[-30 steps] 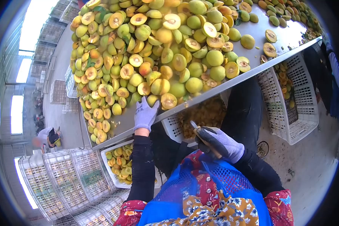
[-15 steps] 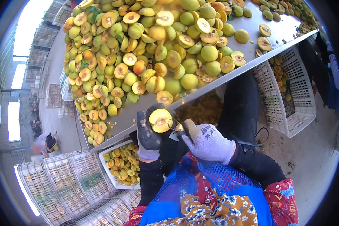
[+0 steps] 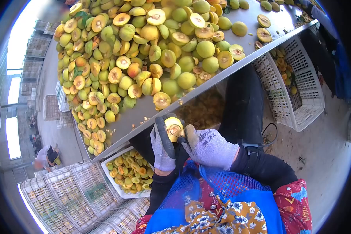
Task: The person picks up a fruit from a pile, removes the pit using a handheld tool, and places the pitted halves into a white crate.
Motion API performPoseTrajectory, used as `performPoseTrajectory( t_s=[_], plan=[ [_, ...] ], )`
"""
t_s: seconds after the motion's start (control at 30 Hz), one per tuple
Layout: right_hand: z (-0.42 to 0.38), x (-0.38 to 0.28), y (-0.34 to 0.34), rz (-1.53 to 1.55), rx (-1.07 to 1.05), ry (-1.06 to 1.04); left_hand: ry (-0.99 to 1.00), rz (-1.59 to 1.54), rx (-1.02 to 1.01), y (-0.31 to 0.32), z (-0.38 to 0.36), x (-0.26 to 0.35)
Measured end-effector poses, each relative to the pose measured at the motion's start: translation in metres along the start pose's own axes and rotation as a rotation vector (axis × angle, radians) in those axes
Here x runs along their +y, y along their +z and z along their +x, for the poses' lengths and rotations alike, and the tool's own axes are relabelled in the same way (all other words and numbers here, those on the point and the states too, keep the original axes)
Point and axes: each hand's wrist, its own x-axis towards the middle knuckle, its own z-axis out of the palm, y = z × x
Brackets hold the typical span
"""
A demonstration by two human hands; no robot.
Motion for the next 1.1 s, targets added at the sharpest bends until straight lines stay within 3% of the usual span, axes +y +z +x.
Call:
performPoseTrajectory(
  t_s=[0.1,0.17,0.23,0.3,0.33,0.43,0.47,0.57,0.63,0.77,0.87,0.93,1.0,1.1],
  plan=[
    [-0.002,0.0,0.003,0.091,-0.043,0.079,-0.101,-0.053,0.067,0.009,-0.005,-0.007],
    [0.0,0.013,0.001,0.133,0.002,-0.149,-0.19,-0.113,0.127,0.015,-0.006,-0.008],
    [0.0,0.019,0.002,0.23,0.003,-0.178,-0.26,-0.18,0.203,0.019,-0.005,-0.007],
    [0.0,0.02,0.002,0.376,-0.039,-0.012,-0.268,-0.078,0.141,0.019,-0.003,-0.004],
    [-0.004,0.022,0.008,0.226,-0.032,0.015,-0.272,-0.03,0.113,0.019,-0.002,-0.003],
    [-0.011,0.012,0.0,0.021,-0.022,0.049,-0.027,0.134,0.029,0.02,-0.008,-0.024],
    [-0.013,0.015,0.006,0.014,0.074,-0.001,0.022,0.167,0.015,0.021,-0.009,-0.026],
    [-0.016,0.017,0.011,-0.007,0.068,0.01,-0.063,0.093,0.042,0.024,-0.01,-0.012],
    [-0.017,0.015,0.01,-0.004,0.063,0.033,-0.222,-0.065,0.071,0.026,-0.01,-0.009],
    [-0.017,0.027,0.009,-0.025,0.082,-0.06,-0.179,0.034,0.031,0.023,-0.014,-0.012],
    [-0.018,0.03,0.007,-0.042,-0.051,-0.003,-0.246,-0.02,0.017,0.024,-0.017,-0.014],
    [-0.023,0.031,0.019,0.059,-0.03,-0.018,-0.403,-0.088,0.054,0.025,-0.013,-0.008],
    [-0.021,0.032,0.03,0.265,0.042,0.021,-0.325,0.03,0.047,0.025,-0.012,0.002],
    [-0.017,0.026,0.022,1.107,-0.226,0.26,-0.26,0.045,0.086,0.026,-0.013,0.008]
  ],
)
